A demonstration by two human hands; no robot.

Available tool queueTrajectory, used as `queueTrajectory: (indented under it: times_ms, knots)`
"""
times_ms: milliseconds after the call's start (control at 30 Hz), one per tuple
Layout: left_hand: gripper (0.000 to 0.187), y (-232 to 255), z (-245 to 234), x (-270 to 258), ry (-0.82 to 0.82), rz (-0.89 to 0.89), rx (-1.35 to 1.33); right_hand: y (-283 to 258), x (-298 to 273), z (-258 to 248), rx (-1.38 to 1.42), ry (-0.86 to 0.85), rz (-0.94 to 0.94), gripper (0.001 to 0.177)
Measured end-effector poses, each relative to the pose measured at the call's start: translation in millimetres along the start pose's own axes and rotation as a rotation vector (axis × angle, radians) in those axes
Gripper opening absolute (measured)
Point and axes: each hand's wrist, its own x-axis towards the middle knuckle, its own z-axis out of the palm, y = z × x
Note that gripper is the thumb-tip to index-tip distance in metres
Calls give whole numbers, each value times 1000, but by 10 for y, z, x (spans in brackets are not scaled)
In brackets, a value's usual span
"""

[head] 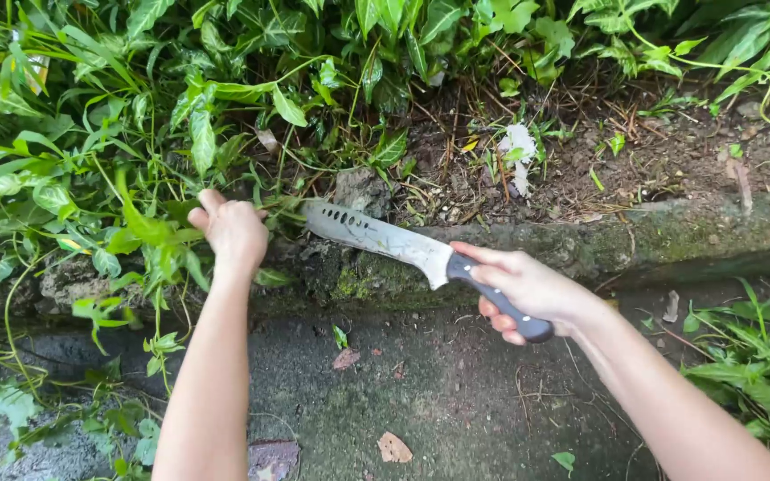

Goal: Clear out weeds and unwanted plants from a garden bed using a machete.

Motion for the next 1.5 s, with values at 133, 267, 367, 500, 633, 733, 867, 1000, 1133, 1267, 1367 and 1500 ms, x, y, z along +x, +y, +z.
queueTrajectory:
  times_ms: [133, 267, 367, 500, 633, 733, 867, 1000, 1133, 1267, 1367, 1500]
  knots:
    - [18, -88, 49, -3, 23, -8, -45, -110, 3, -37, -42, -5, 33, 58]
    - [12, 96, -32, 4, 63, 61, -68, 119, 244, 16, 58, -27, 8, 60]
    - [13, 293, 80, -10, 51, 94, -17, 328, 307, 81, 171, -47, -7, 60]
    - [12, 457, 148, -66, 45, 106, 91, 436, 388, 179, 273, -70, -60, 60]
    - [12, 326, 41, -110, 58, 83, 67, 474, 388, 229, 325, -100, -58, 58]
    - [16, 223, 78, -59, 49, 32, 5, 500, 426, 220, 473, -147, -16, 56]
    - [17, 200, 125, -23, 30, 2, 92, 472, 312, 345, 516, -125, 14, 56]
    - [17, 123, 89, -94, 45, -11, 93, 417, -33, 559, 200, -16, -104, 59]
    - [21, 119, 93, -147, 122, -9, 94, 635, -269, 394, 103, 61, -73, 64]
    - [21, 39, 131, -109, 139, -22, -3, 811, -233, 209, 75, 119, -54, 69]
    - [21, -51, 113, -179, 178, -29, -147, 951, -193, 60, 46, 143, -61, 69]
    - [18, -96, 32, -160, 143, -25, -227, 1129, -210, -288, -17, 170, -82, 71]
